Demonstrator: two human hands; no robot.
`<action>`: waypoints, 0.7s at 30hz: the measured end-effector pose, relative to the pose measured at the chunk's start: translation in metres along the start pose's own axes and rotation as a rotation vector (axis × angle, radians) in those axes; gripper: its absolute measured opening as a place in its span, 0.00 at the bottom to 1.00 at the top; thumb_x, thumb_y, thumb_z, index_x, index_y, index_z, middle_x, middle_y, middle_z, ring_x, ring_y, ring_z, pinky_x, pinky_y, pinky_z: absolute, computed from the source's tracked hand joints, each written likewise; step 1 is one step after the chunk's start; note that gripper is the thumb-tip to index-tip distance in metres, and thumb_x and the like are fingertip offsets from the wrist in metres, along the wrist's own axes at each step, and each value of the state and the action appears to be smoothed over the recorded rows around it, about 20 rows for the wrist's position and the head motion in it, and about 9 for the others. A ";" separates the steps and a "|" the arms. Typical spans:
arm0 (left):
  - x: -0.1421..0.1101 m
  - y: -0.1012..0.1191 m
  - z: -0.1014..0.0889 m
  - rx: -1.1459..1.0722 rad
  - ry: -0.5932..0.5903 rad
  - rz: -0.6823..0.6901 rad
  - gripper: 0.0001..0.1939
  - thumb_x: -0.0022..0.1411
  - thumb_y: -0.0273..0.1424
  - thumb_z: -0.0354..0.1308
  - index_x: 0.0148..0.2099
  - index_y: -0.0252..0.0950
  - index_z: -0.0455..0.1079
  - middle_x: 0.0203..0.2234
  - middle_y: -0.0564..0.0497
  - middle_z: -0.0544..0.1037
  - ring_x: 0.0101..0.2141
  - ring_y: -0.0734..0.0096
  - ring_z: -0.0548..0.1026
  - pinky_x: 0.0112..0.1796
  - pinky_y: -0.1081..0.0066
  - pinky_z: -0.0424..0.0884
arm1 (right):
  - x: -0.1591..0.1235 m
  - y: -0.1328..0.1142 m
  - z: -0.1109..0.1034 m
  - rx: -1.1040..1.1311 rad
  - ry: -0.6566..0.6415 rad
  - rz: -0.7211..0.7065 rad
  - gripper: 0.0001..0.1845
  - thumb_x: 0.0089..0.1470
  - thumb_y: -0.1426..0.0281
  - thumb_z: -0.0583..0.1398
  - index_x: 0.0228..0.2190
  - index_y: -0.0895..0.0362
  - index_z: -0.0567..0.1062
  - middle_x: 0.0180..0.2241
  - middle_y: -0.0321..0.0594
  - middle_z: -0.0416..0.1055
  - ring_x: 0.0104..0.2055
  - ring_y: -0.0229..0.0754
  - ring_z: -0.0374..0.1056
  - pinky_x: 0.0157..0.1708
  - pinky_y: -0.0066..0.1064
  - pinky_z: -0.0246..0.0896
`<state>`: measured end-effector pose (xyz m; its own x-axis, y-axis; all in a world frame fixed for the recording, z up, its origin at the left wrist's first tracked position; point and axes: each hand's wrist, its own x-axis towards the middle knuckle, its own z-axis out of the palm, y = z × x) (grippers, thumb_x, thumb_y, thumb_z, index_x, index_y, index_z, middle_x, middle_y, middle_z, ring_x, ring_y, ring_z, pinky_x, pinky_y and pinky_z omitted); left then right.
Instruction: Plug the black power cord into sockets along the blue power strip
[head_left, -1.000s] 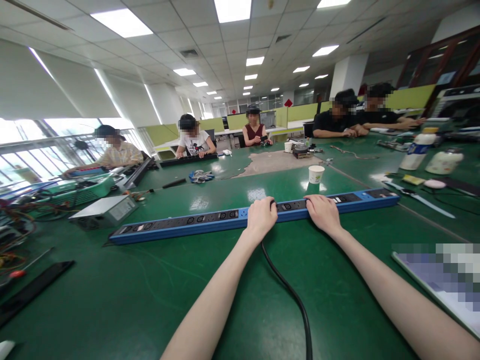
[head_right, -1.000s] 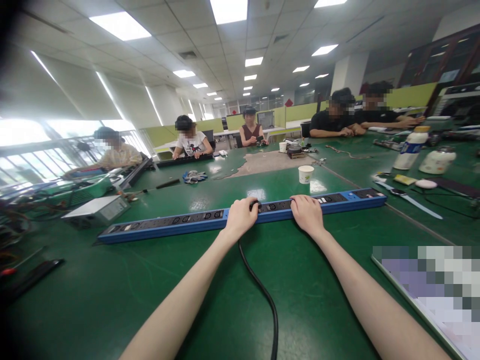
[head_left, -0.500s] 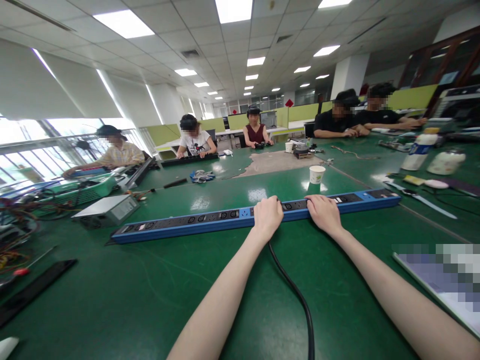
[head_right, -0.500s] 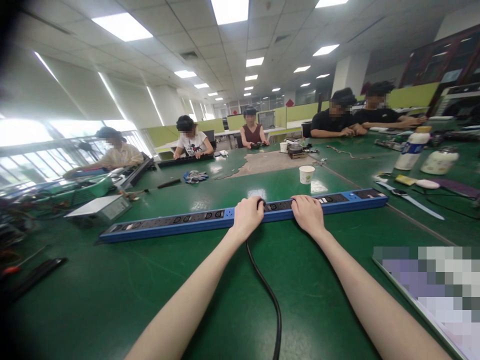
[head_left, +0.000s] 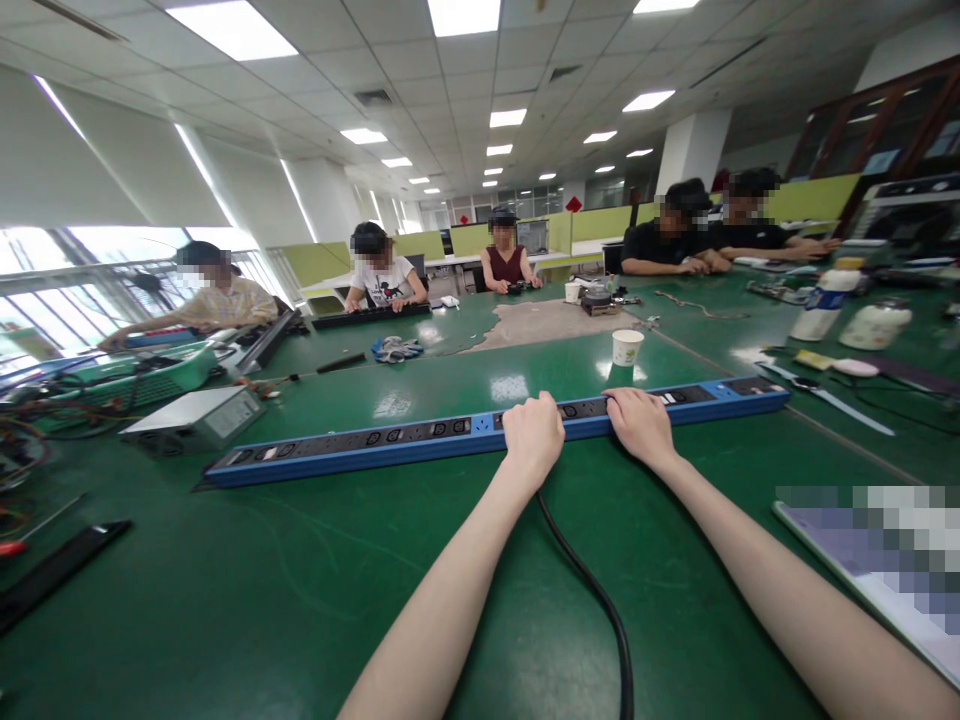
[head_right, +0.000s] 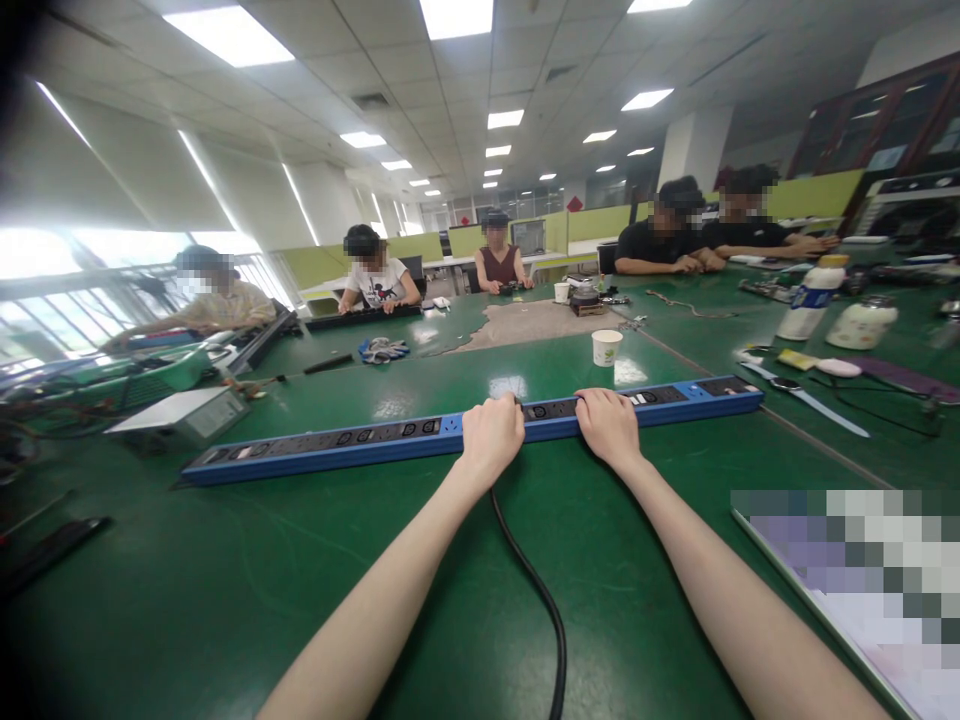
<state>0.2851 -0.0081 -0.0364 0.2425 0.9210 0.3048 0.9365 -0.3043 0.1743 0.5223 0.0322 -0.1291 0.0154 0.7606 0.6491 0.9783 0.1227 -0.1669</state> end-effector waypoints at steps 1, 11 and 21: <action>0.000 0.000 -0.001 -0.003 -0.008 0.005 0.18 0.77 0.32 0.45 0.55 0.33 0.75 0.44 0.35 0.83 0.48 0.49 0.84 0.49 0.59 0.74 | 0.000 0.000 0.000 -0.002 0.000 -0.001 0.24 0.72 0.66 0.47 0.52 0.54 0.80 0.54 0.45 0.81 0.59 0.50 0.71 0.60 0.45 0.55; 0.001 -0.021 -0.019 -0.258 -0.248 0.099 0.24 0.76 0.35 0.45 0.68 0.37 0.67 0.46 0.40 0.86 0.47 0.54 0.84 0.49 0.61 0.75 | 0.000 0.002 0.002 0.012 -0.017 -0.004 0.24 0.72 0.65 0.47 0.52 0.54 0.80 0.53 0.47 0.81 0.58 0.52 0.71 0.61 0.46 0.55; 0.004 -0.059 0.010 -0.765 -0.440 0.179 0.37 0.78 0.38 0.43 0.82 0.35 0.39 0.42 0.46 0.87 0.31 0.71 0.83 0.36 0.70 0.77 | 0.035 -0.060 -0.035 0.392 -0.194 0.069 0.22 0.69 0.50 0.54 0.50 0.48 0.79 0.40 0.39 0.82 0.38 0.45 0.75 0.36 0.35 0.63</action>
<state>0.2337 0.0161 -0.0544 0.5908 0.8063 0.0290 0.4885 -0.3861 0.7825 0.4711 0.0294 -0.0704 0.0026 0.8765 0.4813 0.8236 0.2711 -0.4982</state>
